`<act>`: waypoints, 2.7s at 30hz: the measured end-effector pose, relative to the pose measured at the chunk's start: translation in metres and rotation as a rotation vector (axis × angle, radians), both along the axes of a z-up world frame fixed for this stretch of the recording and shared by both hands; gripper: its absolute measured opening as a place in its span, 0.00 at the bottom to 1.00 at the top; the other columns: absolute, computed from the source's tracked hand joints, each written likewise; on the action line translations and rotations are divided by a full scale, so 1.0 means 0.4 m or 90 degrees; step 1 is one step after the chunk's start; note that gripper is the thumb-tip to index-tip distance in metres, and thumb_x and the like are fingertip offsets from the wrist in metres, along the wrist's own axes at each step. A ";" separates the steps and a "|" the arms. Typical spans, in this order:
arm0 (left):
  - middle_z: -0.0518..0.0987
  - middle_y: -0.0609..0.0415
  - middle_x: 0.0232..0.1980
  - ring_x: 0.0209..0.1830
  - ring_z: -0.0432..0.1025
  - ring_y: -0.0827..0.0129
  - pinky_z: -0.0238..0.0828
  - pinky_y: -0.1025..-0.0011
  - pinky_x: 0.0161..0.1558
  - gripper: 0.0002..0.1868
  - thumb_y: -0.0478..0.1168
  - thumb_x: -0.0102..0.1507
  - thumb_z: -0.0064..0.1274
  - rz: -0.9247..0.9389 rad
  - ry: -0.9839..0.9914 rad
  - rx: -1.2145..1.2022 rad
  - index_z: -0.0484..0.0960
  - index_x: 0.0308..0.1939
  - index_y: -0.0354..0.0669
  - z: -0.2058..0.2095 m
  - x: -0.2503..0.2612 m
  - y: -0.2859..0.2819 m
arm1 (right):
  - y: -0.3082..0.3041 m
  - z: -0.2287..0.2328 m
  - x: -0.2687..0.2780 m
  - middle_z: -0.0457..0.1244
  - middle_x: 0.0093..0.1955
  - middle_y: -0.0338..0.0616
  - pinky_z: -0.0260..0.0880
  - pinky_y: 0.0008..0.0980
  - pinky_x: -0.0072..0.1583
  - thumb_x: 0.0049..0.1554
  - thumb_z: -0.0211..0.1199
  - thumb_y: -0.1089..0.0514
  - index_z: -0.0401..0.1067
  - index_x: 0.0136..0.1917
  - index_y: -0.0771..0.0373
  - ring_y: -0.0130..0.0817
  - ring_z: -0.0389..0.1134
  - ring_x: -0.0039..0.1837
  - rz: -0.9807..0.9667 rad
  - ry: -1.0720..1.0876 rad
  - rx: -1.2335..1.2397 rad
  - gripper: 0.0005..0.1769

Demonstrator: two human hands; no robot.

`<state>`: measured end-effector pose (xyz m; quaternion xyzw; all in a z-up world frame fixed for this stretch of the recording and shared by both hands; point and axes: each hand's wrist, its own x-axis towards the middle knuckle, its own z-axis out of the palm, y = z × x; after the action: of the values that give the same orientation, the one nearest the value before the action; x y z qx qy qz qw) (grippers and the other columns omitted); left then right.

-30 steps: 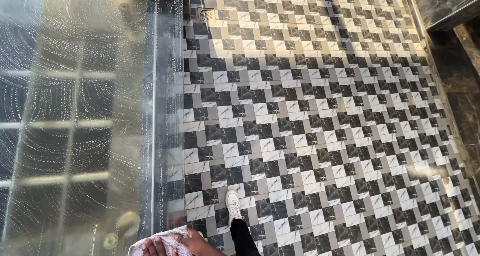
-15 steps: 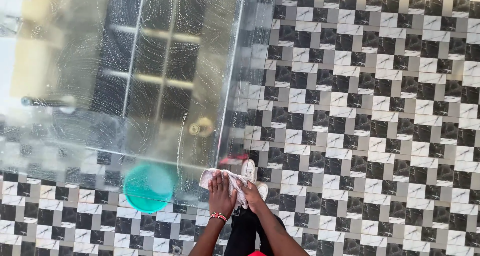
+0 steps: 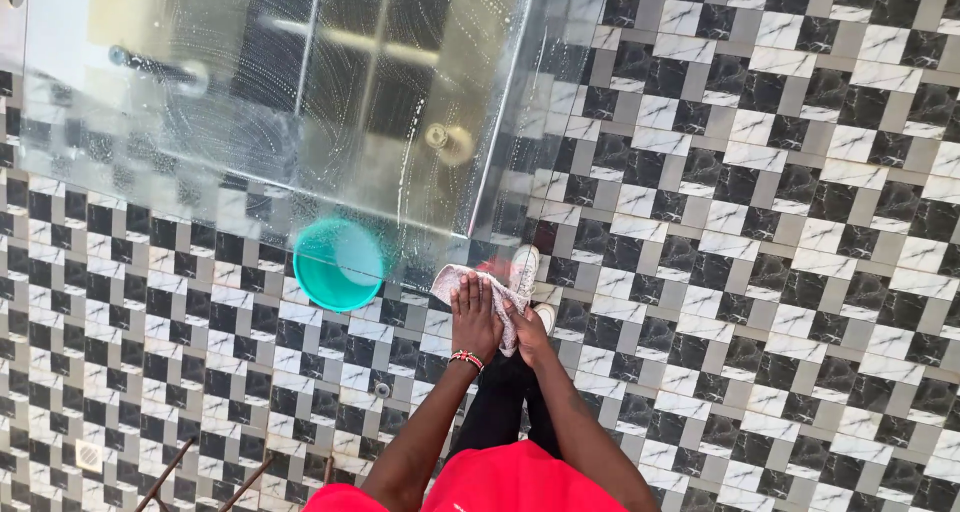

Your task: Cleaning a glass dining table with a cloth and soapy water.

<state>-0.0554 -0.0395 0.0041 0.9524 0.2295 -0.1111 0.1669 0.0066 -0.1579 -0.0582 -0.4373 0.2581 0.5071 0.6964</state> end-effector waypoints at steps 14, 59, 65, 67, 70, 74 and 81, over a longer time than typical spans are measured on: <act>0.43 0.42 0.86 0.88 0.35 0.53 0.23 0.53 0.82 0.49 0.71 0.68 0.32 -0.174 -0.019 -0.126 0.49 0.82 0.40 -0.011 0.001 0.124 | 0.141 -0.025 -0.188 0.49 0.83 0.35 0.53 0.42 0.78 0.67 0.44 0.40 0.50 0.82 0.48 0.34 0.53 0.80 -0.289 0.114 0.204 0.33; 0.38 0.43 0.86 0.87 0.31 0.53 0.25 0.54 0.83 0.38 0.54 0.73 0.31 -0.370 -0.009 -0.009 0.44 0.82 0.40 -0.034 -0.243 1.214 | 1.169 -0.281 -0.441 0.66 0.50 0.36 0.71 0.27 0.53 0.67 0.67 0.60 0.72 0.65 0.64 0.26 0.67 0.50 -0.611 -0.118 -0.083 0.15; 0.45 0.52 0.87 0.88 0.37 0.62 0.28 0.62 0.85 0.33 0.53 0.74 0.31 -0.479 -0.048 -0.038 0.52 0.82 0.47 -0.032 -0.318 1.505 | 1.475 -0.118 -0.577 0.63 0.72 0.46 0.69 0.43 0.71 0.68 0.57 0.48 0.62 0.74 0.63 0.39 0.66 0.70 -0.558 -0.128 -0.071 0.27; 0.46 0.53 0.87 0.88 0.39 0.64 0.29 0.61 0.85 0.34 0.54 0.74 0.31 -0.488 -0.062 -0.053 0.53 0.82 0.46 -0.028 -0.317 1.681 | 1.674 -0.088 -0.591 0.59 0.78 0.46 0.64 0.45 0.75 0.67 0.56 0.44 0.57 0.78 0.60 0.41 0.63 0.75 -0.625 -0.101 0.042 0.33; 0.47 0.51 0.86 0.87 0.40 0.62 0.29 0.61 0.84 0.35 0.54 0.72 0.33 -0.498 -0.075 -0.096 0.53 0.81 0.45 -0.059 -0.392 1.933 | 1.955 -0.071 -0.673 0.58 0.78 0.46 0.63 0.46 0.75 0.64 0.58 0.40 0.55 0.79 0.61 0.41 0.61 0.76 -0.636 -0.077 -0.038 0.38; 0.47 0.50 0.86 0.87 0.40 0.60 0.29 0.60 0.84 0.35 0.53 0.73 0.33 -0.473 -0.072 -0.116 0.52 0.82 0.43 -0.071 -0.471 2.223 | 2.244 -0.092 -0.766 0.59 0.76 0.46 0.63 0.44 0.74 0.63 0.58 0.37 0.56 0.78 0.64 0.41 0.61 0.75 -0.615 -0.024 -0.066 0.41; 0.47 0.46 0.86 0.86 0.40 0.57 0.29 0.59 0.83 0.36 0.51 0.71 0.35 -0.457 -0.040 -0.106 0.52 0.82 0.42 -0.061 -0.604 2.667 | 2.682 -0.055 -0.891 0.60 0.73 0.43 0.64 0.40 0.72 0.61 0.57 0.36 0.57 0.76 0.63 0.36 0.63 0.72 -0.541 0.112 -0.052 0.40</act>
<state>-0.2968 1.0273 -0.0204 0.9584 -0.1341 -0.1518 0.2013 -0.3500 0.9147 -0.0803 -0.2747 0.4933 0.1999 0.8008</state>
